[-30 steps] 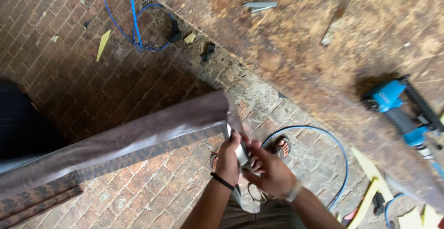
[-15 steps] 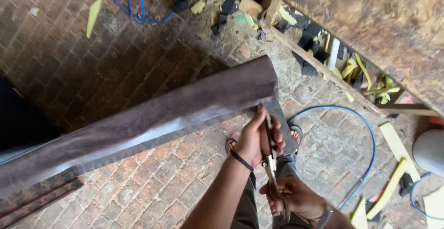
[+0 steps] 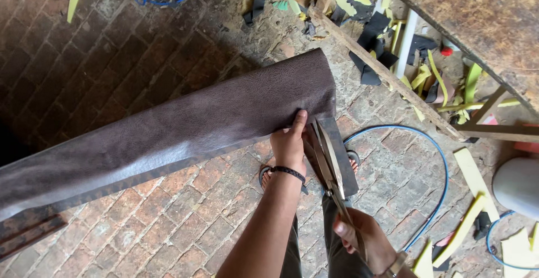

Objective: The person trims excess brown fabric from a wooden furniture frame using shears, then secures the fabric with a pneumatic staple gun. The person repeatedly staples along the edges and trims the fabric to fit the frame.

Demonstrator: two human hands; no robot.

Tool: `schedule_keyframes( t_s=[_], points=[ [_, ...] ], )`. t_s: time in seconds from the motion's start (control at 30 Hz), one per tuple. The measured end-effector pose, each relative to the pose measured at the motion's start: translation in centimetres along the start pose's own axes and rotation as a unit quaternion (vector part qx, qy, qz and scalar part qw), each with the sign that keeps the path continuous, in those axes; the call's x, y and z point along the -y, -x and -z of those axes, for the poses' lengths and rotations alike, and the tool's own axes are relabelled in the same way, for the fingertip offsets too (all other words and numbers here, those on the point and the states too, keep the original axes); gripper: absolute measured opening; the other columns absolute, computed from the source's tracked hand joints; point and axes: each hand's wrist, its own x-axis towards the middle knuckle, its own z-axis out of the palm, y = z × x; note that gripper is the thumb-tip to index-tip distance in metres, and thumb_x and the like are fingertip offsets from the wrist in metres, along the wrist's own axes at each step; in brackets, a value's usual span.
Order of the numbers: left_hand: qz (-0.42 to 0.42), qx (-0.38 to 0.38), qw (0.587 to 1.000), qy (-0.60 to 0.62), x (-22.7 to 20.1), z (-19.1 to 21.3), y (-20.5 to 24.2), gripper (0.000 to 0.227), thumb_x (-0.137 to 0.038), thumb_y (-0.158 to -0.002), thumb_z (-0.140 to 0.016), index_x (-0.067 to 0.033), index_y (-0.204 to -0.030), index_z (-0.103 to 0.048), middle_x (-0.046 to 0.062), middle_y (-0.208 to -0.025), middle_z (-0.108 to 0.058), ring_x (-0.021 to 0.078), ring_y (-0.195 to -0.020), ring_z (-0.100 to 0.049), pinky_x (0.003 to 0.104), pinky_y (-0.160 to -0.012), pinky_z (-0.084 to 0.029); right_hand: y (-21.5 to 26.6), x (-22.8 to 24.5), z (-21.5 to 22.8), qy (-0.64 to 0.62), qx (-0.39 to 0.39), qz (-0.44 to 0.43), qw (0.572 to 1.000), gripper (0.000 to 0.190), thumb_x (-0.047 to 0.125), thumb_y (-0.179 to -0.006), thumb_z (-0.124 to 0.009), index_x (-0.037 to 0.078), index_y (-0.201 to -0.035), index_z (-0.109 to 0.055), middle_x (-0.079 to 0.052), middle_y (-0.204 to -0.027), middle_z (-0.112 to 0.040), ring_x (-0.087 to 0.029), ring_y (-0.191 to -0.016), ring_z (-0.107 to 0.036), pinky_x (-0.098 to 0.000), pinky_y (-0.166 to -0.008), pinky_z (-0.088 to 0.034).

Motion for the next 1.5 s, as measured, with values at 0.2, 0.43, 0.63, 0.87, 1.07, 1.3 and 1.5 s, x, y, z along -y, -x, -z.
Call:
schedule_keyframes(
  t_s=[0.2, 0.43, 0.63, 0.87, 1.07, 1.3, 1.5],
  points=[
    [0.052, 0.073, 0.991, 0.100, -0.4, 0.7, 0.6, 0.049, -0.025, -0.083, -0.079, 0.0016, -0.122, -0.064, 0.011, -0.113, -0.073, 0.0211, -0.093, -0.072, 0.036, -0.083, -0.061, -1.5, 3.8, -1.8, 0.030, -0.075, -0.036, 0.996, 0.067, 0.065, -0.069, -0.070, 0.000, -0.086, -0.073, -0.004, -0.051, -0.058, -0.015, -0.042, -0.059, -0.0286, -0.040, -0.047],
    [0.082, 0.070, 0.990, 0.091, -1.6, 0.6, 1.3, 0.044, -0.023, -0.085, -0.076, 0.0021, -0.119, -0.064, 0.015, -0.113, -0.074, 0.0246, -0.102, -0.074, 0.040, -0.089, -0.064, -0.5, 6.6, -2.4, 0.017, -0.085, -0.058, 0.995, 0.058, 0.054, -0.072, -0.080, -0.002, -0.089, -0.077, -0.004, -0.050, -0.056, -0.013, -0.040, -0.052, -0.0290, -0.038, -0.041],
    [0.088, 0.069, 0.990, 0.086, -1.2, 1.1, 0.9, 0.041, -0.022, -0.084, -0.079, 0.0023, -0.114, -0.066, 0.013, -0.109, -0.074, 0.0237, -0.100, -0.073, 0.039, -0.089, -0.063, -0.6, 7.0, -2.2, 0.039, -0.081, -0.067, 0.994, 0.053, 0.047, -0.073, -0.084, -0.005, -0.083, -0.076, -0.004, -0.047, -0.056, -0.013, -0.037, -0.050, -0.0284, -0.037, -0.039],
    [0.098, 0.071, 0.988, 0.090, -0.8, 1.4, 0.6, 0.039, -0.022, -0.083, -0.082, 0.0033, -0.110, -0.068, 0.011, -0.103, -0.073, 0.0196, -0.092, -0.071, 0.040, -0.089, -0.062, 0.4, 7.1, -2.4, 0.008, -0.075, -0.052, 0.996, 0.049, 0.047, -0.077, -0.081, -0.002, -0.080, -0.074, -0.003, -0.047, -0.054, -0.012, -0.037, -0.050, -0.0278, -0.037, -0.039],
    [0.083, 0.096, 0.986, 0.104, -0.2, 1.7, 0.1, 0.037, -0.020, -0.085, -0.081, 0.0042, -0.110, -0.069, 0.013, -0.105, -0.074, 0.0223, -0.093, -0.071, 0.043, -0.088, -0.061, 0.1, 7.2, -2.1, 0.047, -0.074, -0.052, 0.995, 0.049, 0.045, -0.076, -0.084, -0.003, -0.079, -0.074, -0.003, -0.048, -0.055, -0.012, -0.039, -0.051, -0.0288, -0.037, -0.039],
    [0.078, 0.126, 0.982, 0.118, -0.8, 2.1, 0.0, 0.037, -0.019, -0.083, -0.080, 0.0021, -0.111, -0.068, 0.012, -0.107, -0.075, 0.0250, -0.099, -0.073, 0.045, -0.094, -0.058, 0.4, 8.5, -1.5, 0.046, -0.054, -0.060, 0.996, 0.047, 0.046, -0.076, -0.080, 0.000, -0.083, -0.074, 0.000, -0.047, -0.056, -0.011, -0.038, -0.053, -0.0292, -0.037, -0.043],
    [0.077, 0.109, 0.983, 0.125, -1.1, 1.9, 0.5, 0.034, -0.019, -0.083, -0.080, -0.0035, -0.111, -0.069, 0.009, -0.105, -0.075, 0.0231, -0.100, -0.071, 0.045, -0.096, -0.055, -0.2, 8.8, -1.8, 0.098, -0.053, -0.073, 0.991, 0.052, 0.048, -0.077, -0.082, -0.004, -0.084, -0.076, -0.003, -0.047, -0.055, -0.012, -0.037, -0.053, -0.0293, -0.036, -0.043]
  ],
)
